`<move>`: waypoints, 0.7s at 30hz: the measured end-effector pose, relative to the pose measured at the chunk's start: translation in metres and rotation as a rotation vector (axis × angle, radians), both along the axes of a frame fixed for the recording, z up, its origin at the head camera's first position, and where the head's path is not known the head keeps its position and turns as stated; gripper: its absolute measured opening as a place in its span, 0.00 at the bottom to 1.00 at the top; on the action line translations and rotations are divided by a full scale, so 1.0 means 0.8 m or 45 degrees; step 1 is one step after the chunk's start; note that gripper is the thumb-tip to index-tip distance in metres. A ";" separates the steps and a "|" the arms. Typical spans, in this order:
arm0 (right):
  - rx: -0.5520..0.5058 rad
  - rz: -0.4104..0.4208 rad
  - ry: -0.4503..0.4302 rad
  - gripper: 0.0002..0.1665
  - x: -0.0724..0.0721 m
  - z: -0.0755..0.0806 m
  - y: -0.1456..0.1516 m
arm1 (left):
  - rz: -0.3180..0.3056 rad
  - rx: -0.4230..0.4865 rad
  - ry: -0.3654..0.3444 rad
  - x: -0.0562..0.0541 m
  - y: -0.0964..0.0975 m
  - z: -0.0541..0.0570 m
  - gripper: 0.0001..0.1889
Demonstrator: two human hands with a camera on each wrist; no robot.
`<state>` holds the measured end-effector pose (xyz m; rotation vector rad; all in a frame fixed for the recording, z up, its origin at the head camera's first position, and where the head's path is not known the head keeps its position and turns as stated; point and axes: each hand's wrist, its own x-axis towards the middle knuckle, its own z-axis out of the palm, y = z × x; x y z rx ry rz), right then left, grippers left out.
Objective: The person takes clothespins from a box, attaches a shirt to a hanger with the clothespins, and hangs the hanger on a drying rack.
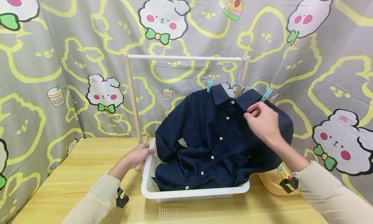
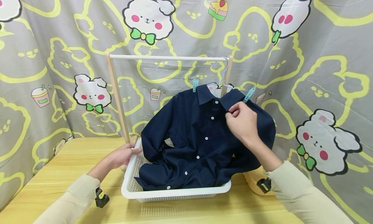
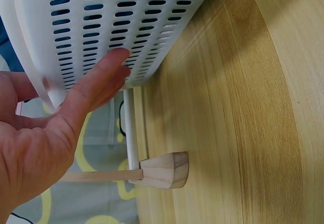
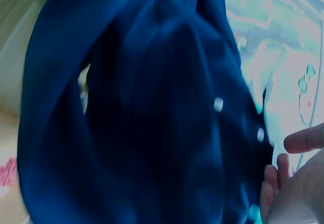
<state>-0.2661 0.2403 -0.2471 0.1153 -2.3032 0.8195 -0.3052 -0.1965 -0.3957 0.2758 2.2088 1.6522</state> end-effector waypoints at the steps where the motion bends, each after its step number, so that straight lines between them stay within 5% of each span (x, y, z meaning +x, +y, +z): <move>1: 0.005 0.026 -0.017 0.09 -0.001 -0.002 -0.008 | 0.001 -0.002 0.001 0.000 0.000 0.000 0.20; 12: 0.131 0.320 -0.176 0.05 -0.012 -0.046 -0.096 | 0.010 -0.001 -0.004 0.000 0.001 -0.001 0.20; 21: 0.330 0.515 -0.289 0.11 -0.014 -0.085 -0.162 | 0.026 -0.013 -0.005 -0.002 0.000 -0.002 0.21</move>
